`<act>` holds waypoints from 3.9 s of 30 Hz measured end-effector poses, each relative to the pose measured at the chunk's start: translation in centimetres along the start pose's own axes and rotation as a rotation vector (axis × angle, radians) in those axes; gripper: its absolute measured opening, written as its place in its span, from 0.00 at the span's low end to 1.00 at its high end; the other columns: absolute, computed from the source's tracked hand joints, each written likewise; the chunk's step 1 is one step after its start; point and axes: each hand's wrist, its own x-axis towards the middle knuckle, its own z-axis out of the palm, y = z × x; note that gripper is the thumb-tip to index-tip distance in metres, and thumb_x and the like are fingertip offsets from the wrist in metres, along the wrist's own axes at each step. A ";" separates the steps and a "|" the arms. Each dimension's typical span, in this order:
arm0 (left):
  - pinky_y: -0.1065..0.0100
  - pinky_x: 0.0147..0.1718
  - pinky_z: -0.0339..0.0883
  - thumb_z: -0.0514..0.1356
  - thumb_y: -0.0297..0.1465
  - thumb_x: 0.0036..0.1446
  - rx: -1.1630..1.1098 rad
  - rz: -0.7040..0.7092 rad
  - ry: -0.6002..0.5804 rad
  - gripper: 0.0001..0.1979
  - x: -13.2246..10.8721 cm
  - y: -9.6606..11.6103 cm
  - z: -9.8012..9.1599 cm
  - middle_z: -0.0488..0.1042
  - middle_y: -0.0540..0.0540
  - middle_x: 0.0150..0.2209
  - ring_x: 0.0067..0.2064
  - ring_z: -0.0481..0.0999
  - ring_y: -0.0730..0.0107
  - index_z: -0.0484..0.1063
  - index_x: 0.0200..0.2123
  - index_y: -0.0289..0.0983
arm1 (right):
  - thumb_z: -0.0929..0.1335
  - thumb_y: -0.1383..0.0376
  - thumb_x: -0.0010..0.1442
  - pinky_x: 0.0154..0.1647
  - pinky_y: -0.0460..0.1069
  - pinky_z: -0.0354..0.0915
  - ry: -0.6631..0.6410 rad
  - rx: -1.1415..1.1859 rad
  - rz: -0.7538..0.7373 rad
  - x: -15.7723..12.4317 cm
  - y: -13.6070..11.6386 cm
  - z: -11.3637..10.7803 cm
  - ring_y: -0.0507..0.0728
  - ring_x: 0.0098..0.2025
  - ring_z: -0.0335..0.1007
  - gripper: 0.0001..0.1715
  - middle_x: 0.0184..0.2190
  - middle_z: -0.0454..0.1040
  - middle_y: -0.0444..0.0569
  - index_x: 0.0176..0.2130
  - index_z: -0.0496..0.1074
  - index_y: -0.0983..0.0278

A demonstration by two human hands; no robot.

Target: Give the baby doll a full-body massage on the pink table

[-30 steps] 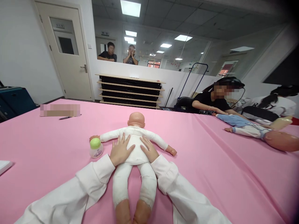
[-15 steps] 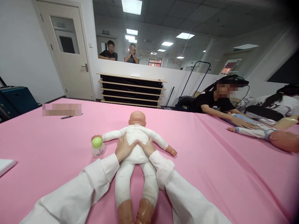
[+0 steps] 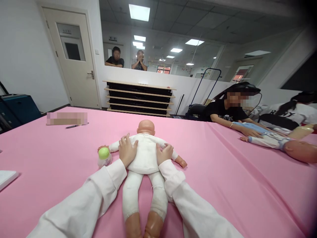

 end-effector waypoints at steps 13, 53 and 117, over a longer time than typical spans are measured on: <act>0.54 0.52 0.52 0.51 0.55 0.49 0.226 0.161 -0.312 0.39 3.0 -0.5 2.7 0.62 0.36 0.55 0.56 0.59 0.51 0.51 0.59 0.37 | 0.65 0.45 0.52 0.53 0.58 0.52 -0.319 -0.121 -0.164 4.0 0.3 2.5 0.65 0.49 0.61 0.37 0.47 0.67 0.58 0.49 0.63 0.68; 0.42 0.56 0.35 0.42 0.24 0.57 0.423 0.048 0.196 0.20 4.4 -5.1 0.2 0.69 0.30 0.47 0.58 0.56 0.48 0.68 0.46 0.25 | 0.50 0.62 0.65 0.53 0.69 0.48 -0.120 -0.089 -0.410 3.5 2.7 -2.6 0.68 0.54 0.58 0.24 0.48 0.67 0.56 0.54 0.63 0.56; 0.49 0.60 0.40 0.49 0.40 0.59 0.137 0.566 -0.493 0.30 -5.5 -0.3 -1.2 0.50 0.43 0.64 0.64 0.47 0.60 0.47 0.62 0.39 | 0.54 0.57 0.63 0.50 0.55 0.61 -0.455 0.445 -0.971 -6.8 5.0 -3.1 0.57 0.49 0.66 0.23 0.46 0.71 0.53 0.40 0.72 0.64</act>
